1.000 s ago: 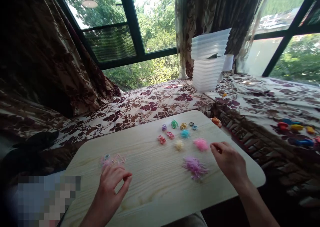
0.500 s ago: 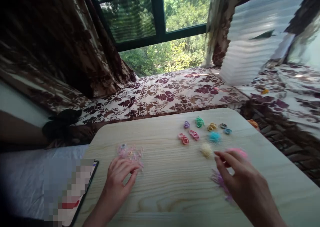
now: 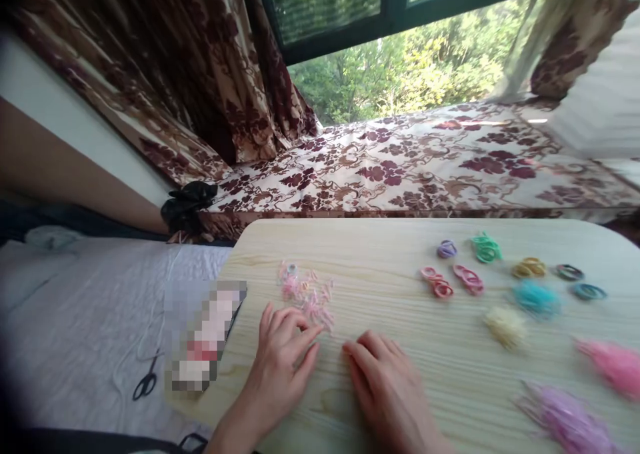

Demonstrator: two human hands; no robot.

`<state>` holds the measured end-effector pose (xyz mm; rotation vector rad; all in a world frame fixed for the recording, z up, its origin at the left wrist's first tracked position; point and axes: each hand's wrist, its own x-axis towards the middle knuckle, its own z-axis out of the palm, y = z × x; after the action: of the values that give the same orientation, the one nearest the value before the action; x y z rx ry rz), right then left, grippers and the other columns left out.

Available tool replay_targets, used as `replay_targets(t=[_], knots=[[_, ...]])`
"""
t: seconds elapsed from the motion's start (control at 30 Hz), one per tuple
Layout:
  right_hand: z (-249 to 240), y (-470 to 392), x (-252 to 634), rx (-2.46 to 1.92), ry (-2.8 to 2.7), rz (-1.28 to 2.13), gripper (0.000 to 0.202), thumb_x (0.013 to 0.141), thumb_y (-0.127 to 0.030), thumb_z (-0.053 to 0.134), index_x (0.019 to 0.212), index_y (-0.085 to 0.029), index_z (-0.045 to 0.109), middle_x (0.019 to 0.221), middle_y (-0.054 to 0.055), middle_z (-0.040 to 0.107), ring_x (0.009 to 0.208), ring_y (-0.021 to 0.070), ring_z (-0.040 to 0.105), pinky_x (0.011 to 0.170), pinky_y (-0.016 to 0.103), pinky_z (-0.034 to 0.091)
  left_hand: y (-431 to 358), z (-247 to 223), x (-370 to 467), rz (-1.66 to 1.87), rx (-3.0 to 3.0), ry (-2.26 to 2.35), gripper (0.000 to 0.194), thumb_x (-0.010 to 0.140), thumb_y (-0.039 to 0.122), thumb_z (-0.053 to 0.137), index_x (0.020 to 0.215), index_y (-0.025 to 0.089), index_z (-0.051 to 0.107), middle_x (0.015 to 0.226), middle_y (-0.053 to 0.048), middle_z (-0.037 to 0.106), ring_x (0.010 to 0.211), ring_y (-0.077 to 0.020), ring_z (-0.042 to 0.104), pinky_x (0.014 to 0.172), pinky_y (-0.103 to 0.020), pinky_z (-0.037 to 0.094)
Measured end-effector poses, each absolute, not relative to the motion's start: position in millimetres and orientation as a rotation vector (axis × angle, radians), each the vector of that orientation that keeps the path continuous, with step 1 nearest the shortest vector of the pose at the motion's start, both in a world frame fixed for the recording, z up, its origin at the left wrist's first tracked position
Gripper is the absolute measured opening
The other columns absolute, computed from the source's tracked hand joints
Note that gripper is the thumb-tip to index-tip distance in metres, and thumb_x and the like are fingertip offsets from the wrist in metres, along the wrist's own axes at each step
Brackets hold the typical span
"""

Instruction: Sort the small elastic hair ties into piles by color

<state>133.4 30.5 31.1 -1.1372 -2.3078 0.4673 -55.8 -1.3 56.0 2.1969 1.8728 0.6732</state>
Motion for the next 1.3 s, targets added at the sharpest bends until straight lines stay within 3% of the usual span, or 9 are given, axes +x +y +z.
replay_targets(t=[0.17, 0.43, 0.67, 0.87, 1.3], knots=[[30, 32, 136, -1.119, -2.325, 0.480, 0.023, 0.094, -0.020, 0.046, 0.093, -0.024, 0.068, 0.078, 0.002, 0.066, 0.071, 0.0142, 0.064, 0.064, 0.026, 0.049, -3, 54, -51, 0.583, 2.331, 1.829, 0.044, 0.088, 0.010, 0.052, 0.123, 0.034, 0.061, 0.121, -0.007, 0.060, 0.128, -0.0295, 0.047, 0.110, -0.071, 0.027], [30, 32, 137, -1.109, -2.310, 0.499, 0.023, 0.094, -0.021, 0.045, 0.095, -0.024, 0.068, 0.080, 0.002, 0.066, 0.072, 0.0145, 0.063, 0.065, 0.026, 0.048, -7, 58, -50, 0.524, 2.310, 1.748, 0.035, 0.088, 0.011, 0.052, 0.115, 0.030, 0.064, 0.116, -0.006, 0.060, 0.131, -0.0290, 0.044, 0.113, -0.068, 0.025], [29, 31, 138, -1.114, -2.332, 0.470, 0.025, 0.096, -0.022, 0.042, 0.091, -0.023, 0.067, 0.078, 0.003, 0.066, 0.072, 0.0145, 0.062, 0.065, 0.026, 0.048, 6, 62, -54, 0.652, 2.253, 1.848, 0.030, 0.088, 0.007, 0.050, 0.106, 0.025, 0.064, 0.105, -0.004, 0.063, 0.121, -0.0245, 0.050, 0.114, -0.064, 0.024], [31, 31, 138, -1.119, -2.340, 0.473, 0.025, 0.096, -0.020, 0.042, 0.091, -0.022, 0.066, 0.078, 0.003, 0.066, 0.072, 0.0143, 0.063, 0.065, 0.026, 0.048, 15, 58, -45, 0.669, 2.235, 1.821, 0.008, 0.083, 0.013, 0.061, 0.083, 0.021, 0.061, 0.094, -0.002, 0.063, 0.108, -0.0226, 0.054, 0.115, -0.063, 0.023], [29, 31, 138, -1.101, -2.317, 0.476, 0.021, 0.094, -0.017, 0.045, 0.090, -0.021, 0.066, 0.079, 0.003, 0.066, 0.072, 0.0157, 0.063, 0.065, 0.027, 0.050, 14, 52, -39, 0.585, 2.263, 1.857, 0.015, 0.083, 0.006, 0.057, 0.076, 0.019, 0.056, 0.087, -0.001, 0.061, 0.102, -0.0206, 0.056, 0.116, -0.060, 0.023]])
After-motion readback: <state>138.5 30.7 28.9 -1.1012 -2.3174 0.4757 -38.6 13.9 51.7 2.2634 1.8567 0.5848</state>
